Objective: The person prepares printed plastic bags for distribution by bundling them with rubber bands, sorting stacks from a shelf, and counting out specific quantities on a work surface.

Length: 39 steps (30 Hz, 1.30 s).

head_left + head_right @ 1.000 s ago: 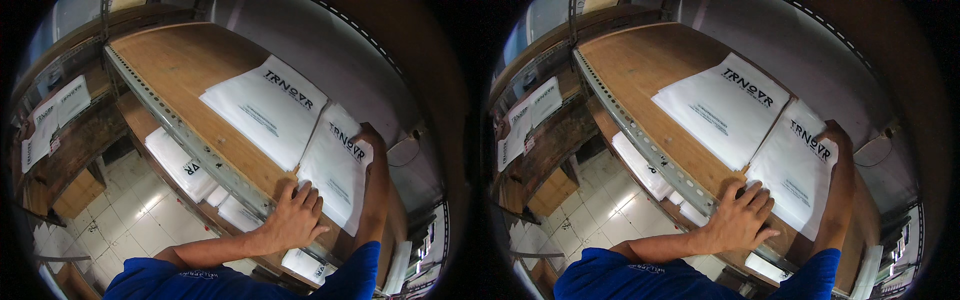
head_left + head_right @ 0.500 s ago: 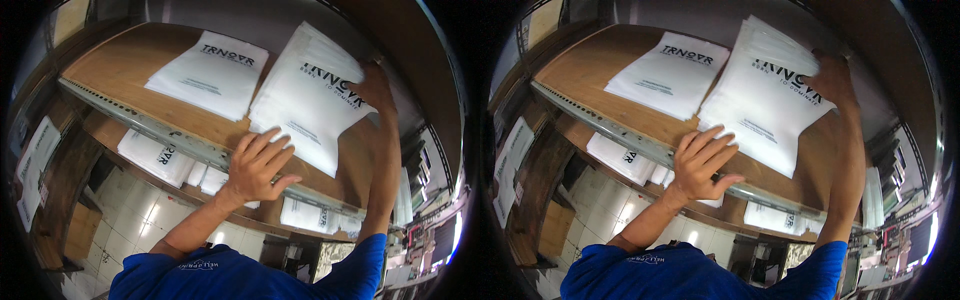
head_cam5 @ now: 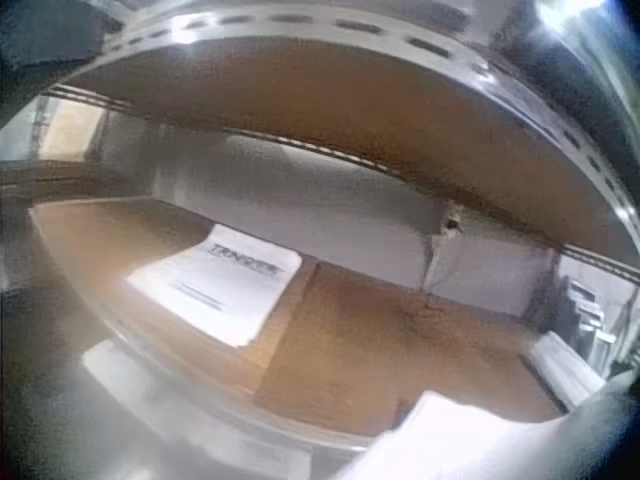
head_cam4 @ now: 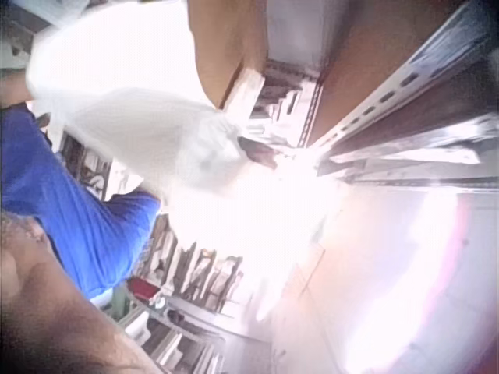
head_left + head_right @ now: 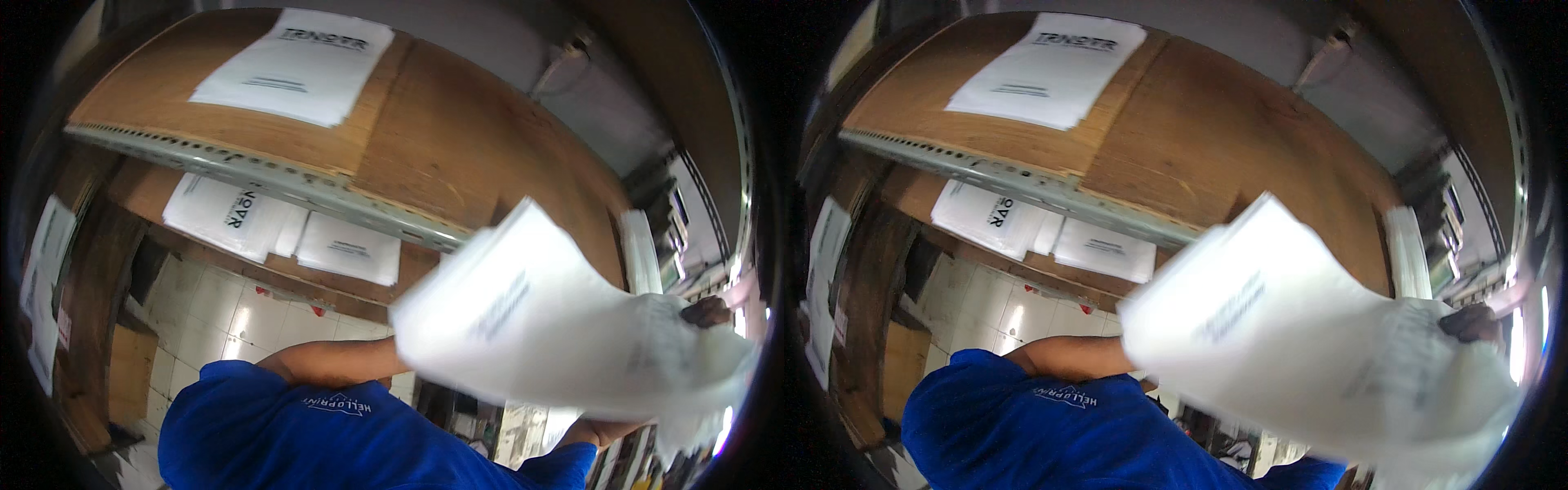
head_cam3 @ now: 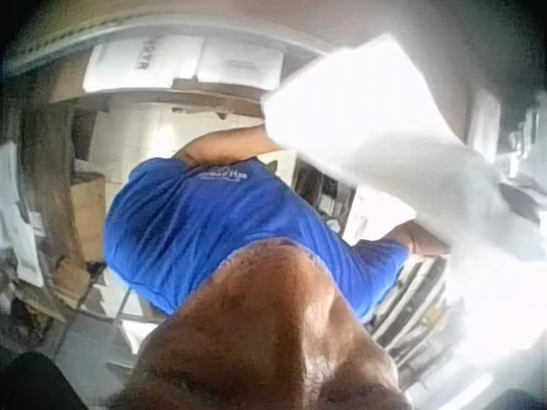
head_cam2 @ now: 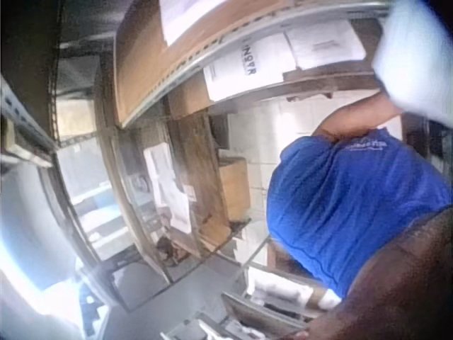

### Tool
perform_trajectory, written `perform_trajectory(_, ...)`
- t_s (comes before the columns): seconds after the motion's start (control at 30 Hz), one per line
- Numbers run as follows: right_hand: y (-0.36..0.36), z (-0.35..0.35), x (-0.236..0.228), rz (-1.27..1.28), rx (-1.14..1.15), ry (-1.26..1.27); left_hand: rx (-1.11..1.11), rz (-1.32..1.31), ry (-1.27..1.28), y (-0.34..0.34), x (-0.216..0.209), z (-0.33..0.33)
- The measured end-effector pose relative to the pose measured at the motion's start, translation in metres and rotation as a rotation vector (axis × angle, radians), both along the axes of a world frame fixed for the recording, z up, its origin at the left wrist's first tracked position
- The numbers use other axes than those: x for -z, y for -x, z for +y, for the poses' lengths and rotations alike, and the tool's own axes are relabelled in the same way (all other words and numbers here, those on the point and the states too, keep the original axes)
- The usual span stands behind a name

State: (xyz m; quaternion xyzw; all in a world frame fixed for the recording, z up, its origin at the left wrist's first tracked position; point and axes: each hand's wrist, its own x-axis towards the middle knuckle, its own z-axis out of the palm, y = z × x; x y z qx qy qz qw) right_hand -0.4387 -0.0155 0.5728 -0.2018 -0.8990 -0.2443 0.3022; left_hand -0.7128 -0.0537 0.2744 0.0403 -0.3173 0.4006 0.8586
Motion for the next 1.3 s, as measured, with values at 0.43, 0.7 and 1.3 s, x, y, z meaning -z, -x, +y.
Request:
perform_trajectory(0.43, -0.184, -0.111, 0.11, 0.105, 0.548, 0.384, 0.431, 0.785, 0.076, -0.183, 0.109, 0.092)
perform_trajectory(0.7, -0.337, -0.158, 0.268, -0.028, 0.83, 0.47, 0.212, 1.582, -0.522, -0.352, 0.14, 0.129)
perform_trajectory(1.3, -0.409, -0.246, 0.498, 1.046, 1.382, 0.761, 0.186, 1.974, -0.779, -0.483, 0.231, 0.148)
